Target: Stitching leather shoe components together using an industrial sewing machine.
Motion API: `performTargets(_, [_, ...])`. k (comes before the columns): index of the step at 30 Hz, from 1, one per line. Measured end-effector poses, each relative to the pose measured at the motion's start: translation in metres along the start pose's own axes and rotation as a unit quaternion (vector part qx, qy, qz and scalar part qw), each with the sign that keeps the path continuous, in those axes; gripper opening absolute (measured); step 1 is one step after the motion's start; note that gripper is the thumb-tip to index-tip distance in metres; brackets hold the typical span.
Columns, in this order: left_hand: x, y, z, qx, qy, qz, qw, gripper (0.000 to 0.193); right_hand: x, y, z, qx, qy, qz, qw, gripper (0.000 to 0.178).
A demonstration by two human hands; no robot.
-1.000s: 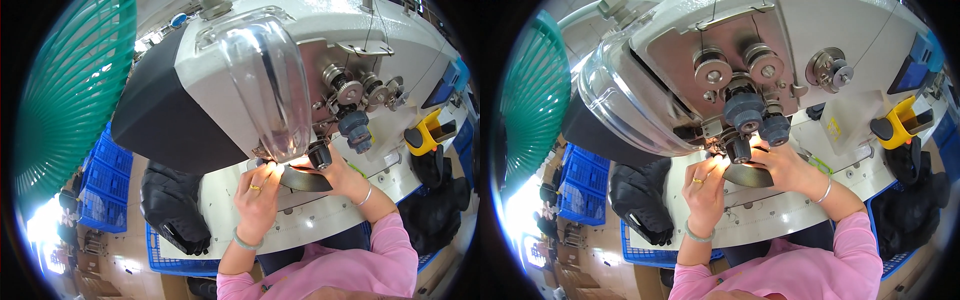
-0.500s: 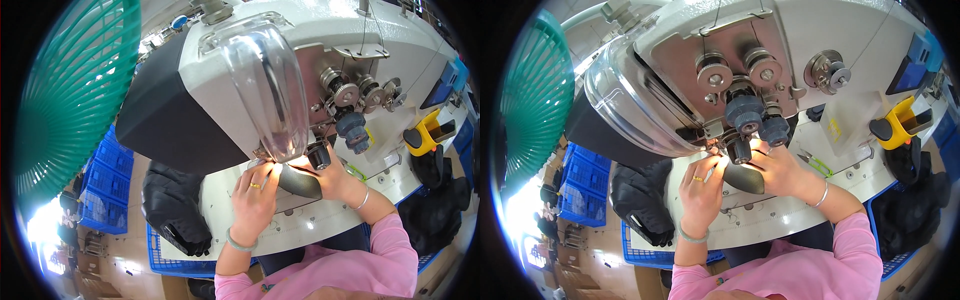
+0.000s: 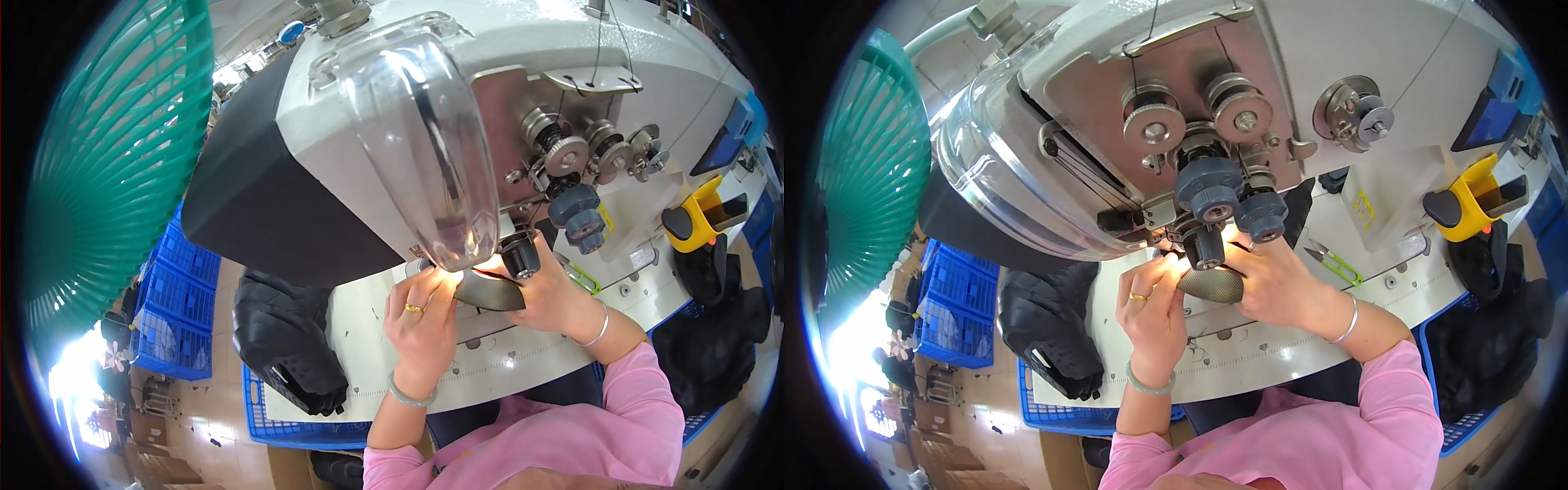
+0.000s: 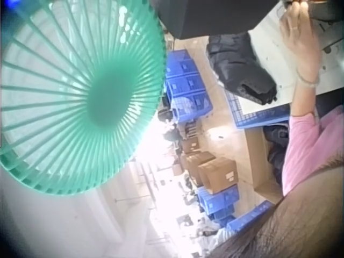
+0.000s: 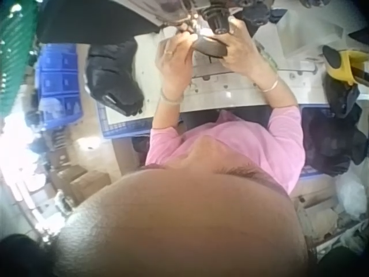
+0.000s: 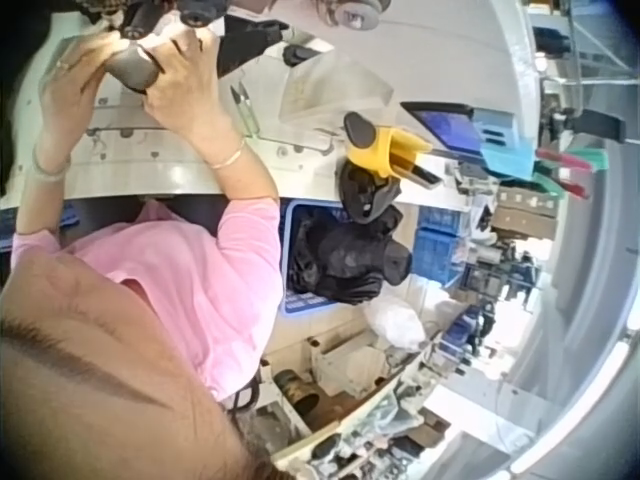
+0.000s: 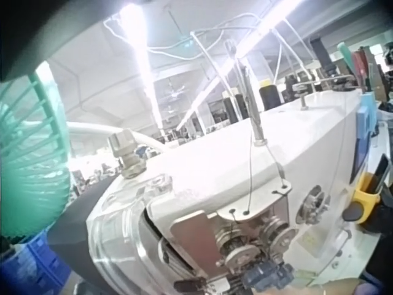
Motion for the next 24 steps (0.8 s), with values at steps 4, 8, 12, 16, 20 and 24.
performTargets(4, [-0.001,0.005,0.003,0.048,-0.036,-0.019,0.998,0.032,0.001,-0.001,0.000,-0.022,0.003,-0.003,1.000,0.048])
performTargets(8, [0.001,0.006,0.003,0.039,-0.029,-0.033,0.998,0.036,0.002,-0.003,0.001,-0.024,0.003,0.012,1.000,0.043])
performTargets(12, [0.004,0.008,0.002,0.037,-0.029,-0.049,0.998,0.037,0.001,-0.004,0.002,-0.015,-0.006,0.038,0.999,0.038])
performTargets(16, [0.006,0.009,0.000,0.038,-0.029,-0.061,0.997,0.039,0.001,-0.005,0.002,-0.014,0.000,0.041,0.999,0.038])
performTargets(20, [0.009,0.009,0.002,0.054,-0.035,-0.081,0.995,0.043,0.000,-0.008,0.001,-0.018,-0.020,0.037,0.999,0.039])
performTargets(24, [0.011,0.010,0.004,0.082,-0.060,-0.075,0.992,0.044,0.000,-0.011,-0.003,-0.016,0.000,0.058,0.998,0.038])
Point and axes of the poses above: each hand's wrist, its own x-axis towards the middle knuckle, its own y-axis out of the back of the hand, z = x × y, the point moved 3 cm from there along x, towards the middle knuckle, and after that the axes turned 15 degrees about y, right-handed, at the moved point
